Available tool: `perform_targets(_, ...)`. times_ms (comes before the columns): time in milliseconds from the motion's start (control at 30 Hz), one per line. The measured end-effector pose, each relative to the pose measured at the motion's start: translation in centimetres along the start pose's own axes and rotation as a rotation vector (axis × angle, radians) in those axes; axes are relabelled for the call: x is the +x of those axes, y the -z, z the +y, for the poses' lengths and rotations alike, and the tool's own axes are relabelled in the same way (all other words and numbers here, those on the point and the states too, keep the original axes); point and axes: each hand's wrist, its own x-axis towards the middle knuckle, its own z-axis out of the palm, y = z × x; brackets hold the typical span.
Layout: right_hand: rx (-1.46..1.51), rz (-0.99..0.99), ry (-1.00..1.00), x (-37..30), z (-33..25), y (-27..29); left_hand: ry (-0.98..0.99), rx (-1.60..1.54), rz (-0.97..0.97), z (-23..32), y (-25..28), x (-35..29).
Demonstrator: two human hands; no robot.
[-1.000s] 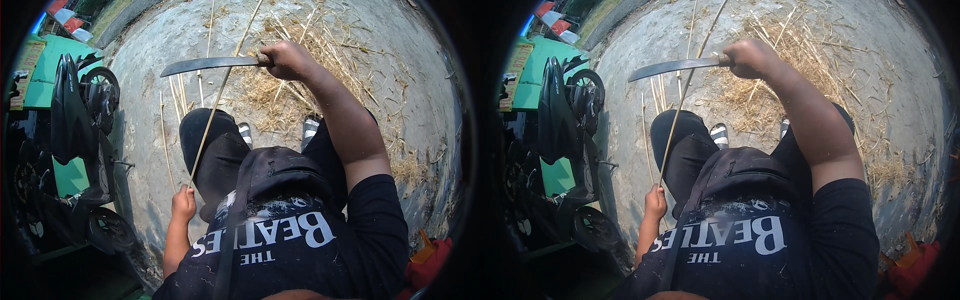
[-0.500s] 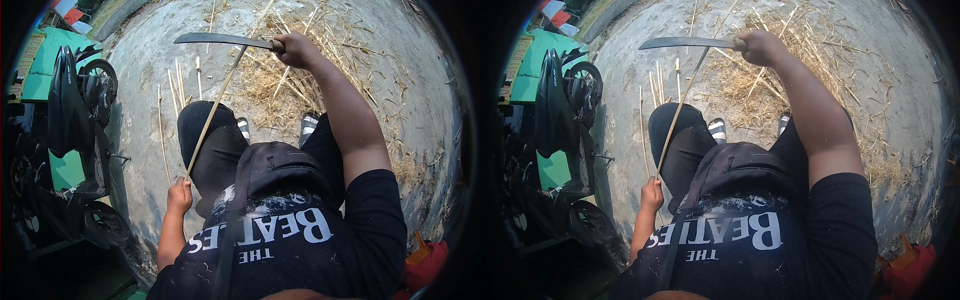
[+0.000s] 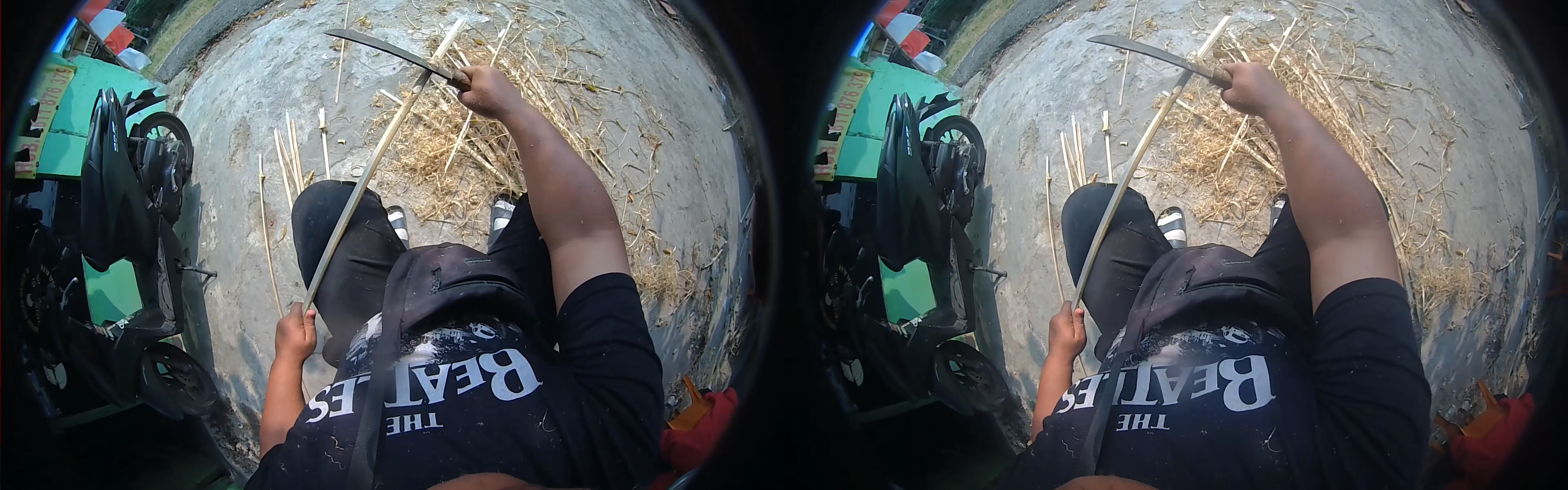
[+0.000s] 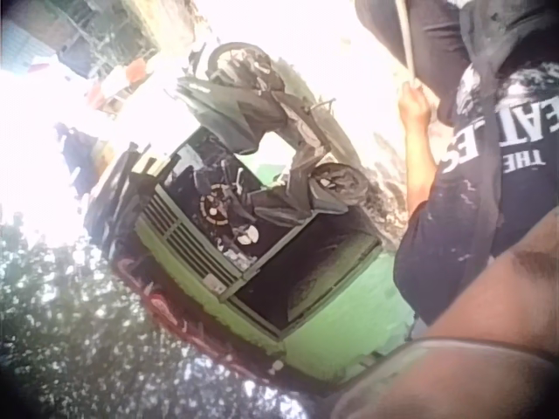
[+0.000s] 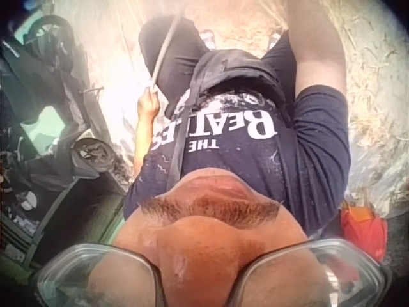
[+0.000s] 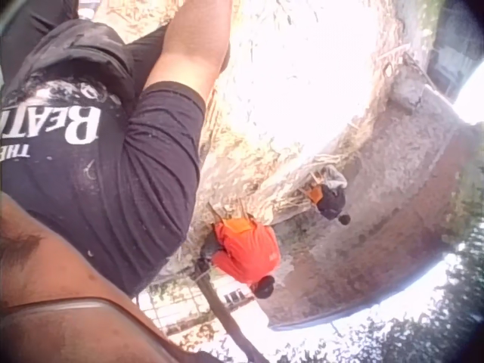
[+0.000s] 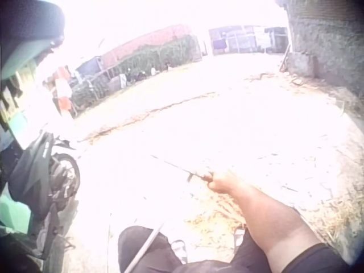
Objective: The person shaves a bamboo strip with a knife, sets it aside, and picks up another bamboo strip. The person bends the new bamboo strip and shaves it down with the knife.
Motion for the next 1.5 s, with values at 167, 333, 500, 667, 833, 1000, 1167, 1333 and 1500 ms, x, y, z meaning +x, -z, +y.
perform_targets(167,-0.074,-0.1,0.064,-0.9,-4.1,1.8,0.008,0.009,-0.017,-0.7,0.2,-0.9)
perform_targets(333,-0.046,-0.045,-0.046,0.1,-0.3,2.3,-0.009,-0.056,-0.022,-1.0,-0.4,-0.1)
perform_targets(500,-0.052,0.058,-0.027,-0.6,-0.9,2.0,-0.031,0.017,-0.035,-0.8,0.4,-0.4)
perform_targets(667,-0.29,0.111,0.448,-0.5,-3.9,3.2,-0.013,-0.024,-0.022,-1.4,-0.2,-0.7)
perform_targets(833,0.151,0.168,-0.054,0.4,2.1,2.1,0.0,-0.042,-0.068,-0.3,0.6,0.0)
perform_targets(1000,0.162,0.191,0.274,-0.1,-0.3,2.0,-0.002,-0.092,-0.065,-0.4,0.6,-0.2)
perform_targets(1167,0.027,0.045,0.086,0.6,0.4,2.8,-0.005,-0.075,-0.049,-0.9,0.8,-0.5)
perform_targets(1333,0.249,0.175,-0.182,0.8,2.4,2.9,-0.055,-0.06,-0.037,-1.2,1.2,0.3)
perform_targets(1500,-0.069,0.101,0.257,-0.6,-1.7,5.1,-0.023,-0.076,-0.035,-0.6,0.6,-0.3)
